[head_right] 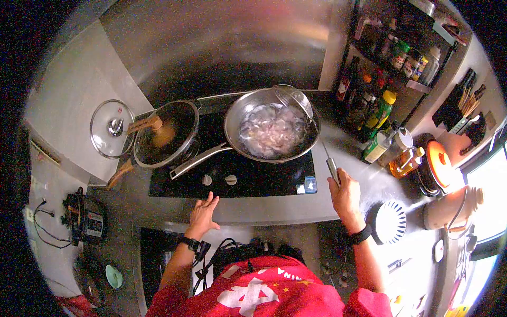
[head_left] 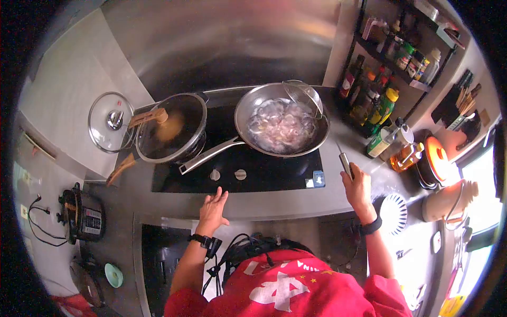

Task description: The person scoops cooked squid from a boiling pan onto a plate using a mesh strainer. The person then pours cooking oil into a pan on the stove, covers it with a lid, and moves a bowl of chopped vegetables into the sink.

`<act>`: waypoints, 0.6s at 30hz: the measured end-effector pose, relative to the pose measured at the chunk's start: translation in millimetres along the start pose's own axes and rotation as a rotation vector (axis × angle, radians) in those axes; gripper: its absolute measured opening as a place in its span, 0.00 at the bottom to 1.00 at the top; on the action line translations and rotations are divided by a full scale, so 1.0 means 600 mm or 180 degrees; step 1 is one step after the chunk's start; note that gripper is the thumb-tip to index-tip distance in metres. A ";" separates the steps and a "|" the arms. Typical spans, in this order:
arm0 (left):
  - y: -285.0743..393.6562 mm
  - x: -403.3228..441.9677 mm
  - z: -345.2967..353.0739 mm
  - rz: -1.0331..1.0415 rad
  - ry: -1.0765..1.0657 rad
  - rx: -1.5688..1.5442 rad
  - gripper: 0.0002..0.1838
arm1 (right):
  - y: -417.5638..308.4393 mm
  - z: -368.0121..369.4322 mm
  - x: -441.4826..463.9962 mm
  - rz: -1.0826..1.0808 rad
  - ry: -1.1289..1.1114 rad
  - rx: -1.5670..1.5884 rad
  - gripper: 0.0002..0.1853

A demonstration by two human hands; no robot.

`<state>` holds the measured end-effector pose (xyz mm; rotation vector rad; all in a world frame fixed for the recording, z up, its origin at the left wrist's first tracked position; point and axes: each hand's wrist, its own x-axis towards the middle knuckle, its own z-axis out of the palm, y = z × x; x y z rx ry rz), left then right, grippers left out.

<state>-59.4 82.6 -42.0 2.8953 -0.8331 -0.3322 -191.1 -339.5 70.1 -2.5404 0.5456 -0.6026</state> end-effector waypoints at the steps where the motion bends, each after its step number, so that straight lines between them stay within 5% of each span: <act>1: 0.002 0.000 -0.002 -0.0015 -0.0021 0.0009 0.64 | 0.000 -0.001 0.003 -0.0007 0.0006 -0.0003 0.13; 13: -0.002 0.000 -0.003 0.0033 -0.0141 0.0044 0.66 | -0.009 0.005 -0.010 -0.0056 0.0015 -0.0201 0.15; 18: 0.000 -0.001 -0.007 0.0044 -0.0134 0.0099 0.67 | -0.050 -0.027 -0.027 0.0437 -0.0662 0.0466 0.13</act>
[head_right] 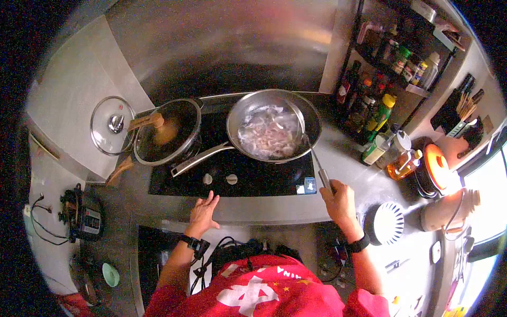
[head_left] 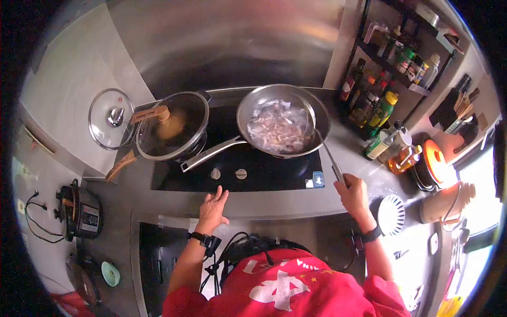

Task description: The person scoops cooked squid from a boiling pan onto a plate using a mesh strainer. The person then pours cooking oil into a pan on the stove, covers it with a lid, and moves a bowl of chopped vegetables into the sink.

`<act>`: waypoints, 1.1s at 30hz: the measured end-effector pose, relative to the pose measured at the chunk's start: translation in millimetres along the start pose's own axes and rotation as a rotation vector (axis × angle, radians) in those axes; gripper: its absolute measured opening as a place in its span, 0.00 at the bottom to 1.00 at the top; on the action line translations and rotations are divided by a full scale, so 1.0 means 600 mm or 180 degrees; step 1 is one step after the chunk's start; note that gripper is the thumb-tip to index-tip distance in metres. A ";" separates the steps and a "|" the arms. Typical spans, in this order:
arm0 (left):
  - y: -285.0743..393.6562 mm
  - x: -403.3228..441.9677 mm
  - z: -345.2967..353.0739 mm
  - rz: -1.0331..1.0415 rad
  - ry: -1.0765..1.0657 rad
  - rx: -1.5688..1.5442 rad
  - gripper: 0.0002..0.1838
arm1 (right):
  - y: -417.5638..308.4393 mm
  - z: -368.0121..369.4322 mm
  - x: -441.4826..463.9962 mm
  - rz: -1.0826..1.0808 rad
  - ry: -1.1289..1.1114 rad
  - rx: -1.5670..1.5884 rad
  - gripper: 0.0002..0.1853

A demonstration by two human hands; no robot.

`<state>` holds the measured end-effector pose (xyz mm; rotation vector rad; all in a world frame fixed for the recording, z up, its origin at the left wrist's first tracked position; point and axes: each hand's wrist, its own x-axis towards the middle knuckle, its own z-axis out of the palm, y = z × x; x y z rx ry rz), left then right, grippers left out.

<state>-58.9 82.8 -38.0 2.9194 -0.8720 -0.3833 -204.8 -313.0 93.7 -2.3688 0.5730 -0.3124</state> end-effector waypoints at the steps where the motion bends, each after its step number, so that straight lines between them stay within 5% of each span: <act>1: 0.001 -0.001 -0.003 0.0028 0.0005 0.0012 0.65 | -0.002 0.000 -0.004 0.0000 0.0005 -0.0002 0.13; 4: -0.014 0.005 0.006 0.0104 0.0139 -0.0100 0.55 | -0.021 -0.002 -0.020 0.0322 -0.0180 0.0177 0.13; 6: -0.017 0.015 0.001 0.0186 0.0271 -0.0222 0.48 | -0.042 -0.008 -0.036 -0.0319 0.0231 0.0107 0.13; 8: -0.017 0.035 -0.022 0.0156 0.0475 -0.0544 0.30 | -0.022 0.002 -0.037 -0.0371 0.0394 -0.0030 0.15; 12: 0.013 0.077 -0.061 -0.0061 0.0942 -0.0901 0.17 | -0.008 0.005 -0.044 -0.0566 0.0886 -0.0381 0.20; 19: 0.055 0.154 -0.070 -0.0108 0.0811 -0.0586 0.11 | -0.021 -0.017 -0.067 -0.0234 0.0753 0.0102 0.16; 33: 0.091 0.195 -0.047 -0.0635 0.0968 -0.0615 0.22 | 0.005 -0.003 -0.111 0.0267 0.0786 0.0317 0.17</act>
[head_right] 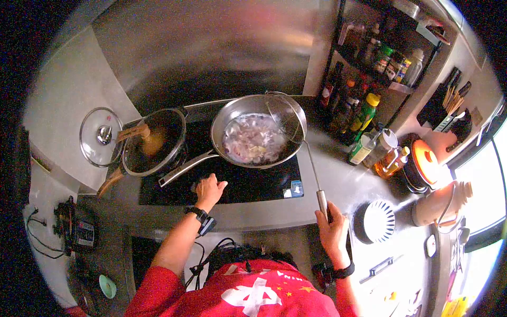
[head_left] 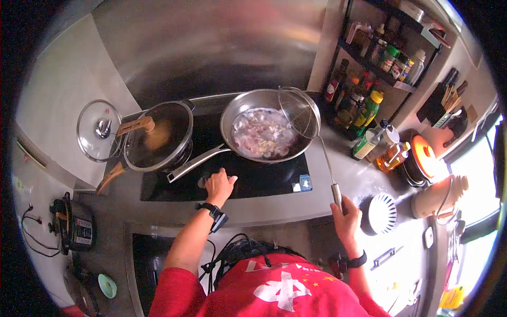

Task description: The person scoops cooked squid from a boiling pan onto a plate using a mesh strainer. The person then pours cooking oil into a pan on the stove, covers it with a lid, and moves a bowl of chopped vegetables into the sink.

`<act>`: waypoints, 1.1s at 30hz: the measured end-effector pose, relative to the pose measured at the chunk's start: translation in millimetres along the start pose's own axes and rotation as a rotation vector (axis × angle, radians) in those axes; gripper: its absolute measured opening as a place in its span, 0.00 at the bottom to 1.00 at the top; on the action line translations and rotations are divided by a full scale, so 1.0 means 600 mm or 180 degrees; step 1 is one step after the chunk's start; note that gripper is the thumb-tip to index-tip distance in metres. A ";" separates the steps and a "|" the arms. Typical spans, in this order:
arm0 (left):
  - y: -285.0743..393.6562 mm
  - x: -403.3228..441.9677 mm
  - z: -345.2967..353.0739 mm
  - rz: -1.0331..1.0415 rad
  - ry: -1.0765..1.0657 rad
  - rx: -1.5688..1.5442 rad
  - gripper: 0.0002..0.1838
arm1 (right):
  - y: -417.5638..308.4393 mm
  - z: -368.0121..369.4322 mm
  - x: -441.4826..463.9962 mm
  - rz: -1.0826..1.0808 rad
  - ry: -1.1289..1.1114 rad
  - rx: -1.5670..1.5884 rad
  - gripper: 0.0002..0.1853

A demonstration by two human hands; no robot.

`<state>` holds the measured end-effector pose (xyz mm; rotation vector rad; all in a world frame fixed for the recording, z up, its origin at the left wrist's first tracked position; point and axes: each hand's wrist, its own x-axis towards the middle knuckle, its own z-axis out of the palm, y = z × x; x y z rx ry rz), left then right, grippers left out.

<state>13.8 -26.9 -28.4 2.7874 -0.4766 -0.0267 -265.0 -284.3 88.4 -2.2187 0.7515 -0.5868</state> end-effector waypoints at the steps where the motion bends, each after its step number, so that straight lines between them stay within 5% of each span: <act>1: 0.004 0.000 -0.002 -0.0079 0.0013 0.0020 0.22 | 0.002 0.002 -0.002 -0.0025 0.0030 0.0029 0.17; 33: 0.012 0.000 0.013 -0.0369 0.0029 0.0070 0.22 | 0.046 0.024 -0.042 0.0257 -0.0055 0.0276 0.15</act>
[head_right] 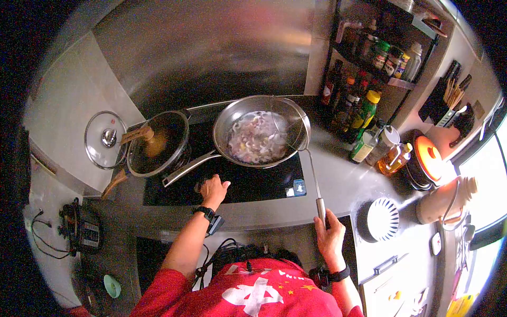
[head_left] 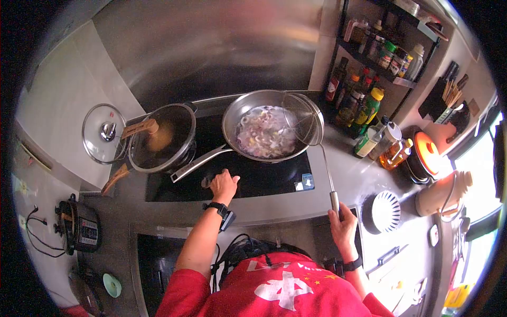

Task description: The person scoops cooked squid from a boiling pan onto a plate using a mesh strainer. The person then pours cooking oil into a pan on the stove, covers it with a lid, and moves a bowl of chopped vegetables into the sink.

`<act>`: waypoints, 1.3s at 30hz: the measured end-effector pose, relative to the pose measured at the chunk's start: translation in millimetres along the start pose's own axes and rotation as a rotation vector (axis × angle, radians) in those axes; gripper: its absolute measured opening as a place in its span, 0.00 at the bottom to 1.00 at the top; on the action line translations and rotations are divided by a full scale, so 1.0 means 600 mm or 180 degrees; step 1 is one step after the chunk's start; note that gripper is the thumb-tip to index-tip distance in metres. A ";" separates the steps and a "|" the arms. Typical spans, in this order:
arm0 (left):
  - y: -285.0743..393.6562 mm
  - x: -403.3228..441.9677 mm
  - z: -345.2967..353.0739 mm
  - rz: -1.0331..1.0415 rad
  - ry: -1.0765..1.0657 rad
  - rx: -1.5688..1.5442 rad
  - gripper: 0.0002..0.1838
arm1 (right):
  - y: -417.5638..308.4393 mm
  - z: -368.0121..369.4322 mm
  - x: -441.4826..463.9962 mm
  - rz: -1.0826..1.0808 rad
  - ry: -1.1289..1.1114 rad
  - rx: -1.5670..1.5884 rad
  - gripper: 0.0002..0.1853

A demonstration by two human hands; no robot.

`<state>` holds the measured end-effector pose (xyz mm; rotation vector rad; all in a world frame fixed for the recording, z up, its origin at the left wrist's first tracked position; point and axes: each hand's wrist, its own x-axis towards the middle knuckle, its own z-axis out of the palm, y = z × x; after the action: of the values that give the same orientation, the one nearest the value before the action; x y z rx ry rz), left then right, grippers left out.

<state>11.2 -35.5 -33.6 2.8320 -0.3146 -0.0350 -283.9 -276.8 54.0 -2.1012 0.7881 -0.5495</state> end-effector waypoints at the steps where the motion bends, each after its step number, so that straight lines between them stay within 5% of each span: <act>1: -0.003 0.002 0.004 0.0051 0.0023 0.0003 0.22 | 0.002 0.000 0.000 -0.0019 0.0015 -0.0006 0.15; 16: 0.001 0.001 0.004 0.0034 0.0021 -0.0005 0.21 | 0.041 0.017 0.001 -0.0390 0.0239 0.0103 0.16; 22: 0.003 0.000 0.003 0.0027 -0.0012 0.0026 0.21 | 0.034 0.009 -0.006 0.0275 -0.0031 0.0375 0.17; 39: 0.004 0.002 0.005 0.0038 -0.0053 0.0068 0.19 | 0.037 0.007 -0.002 -0.0012 0.0028 0.0037 0.19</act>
<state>11.8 -38.9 -35.5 2.8521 -0.3372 -0.0529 -289.5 -284.5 33.3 -2.0912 0.7842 -0.5644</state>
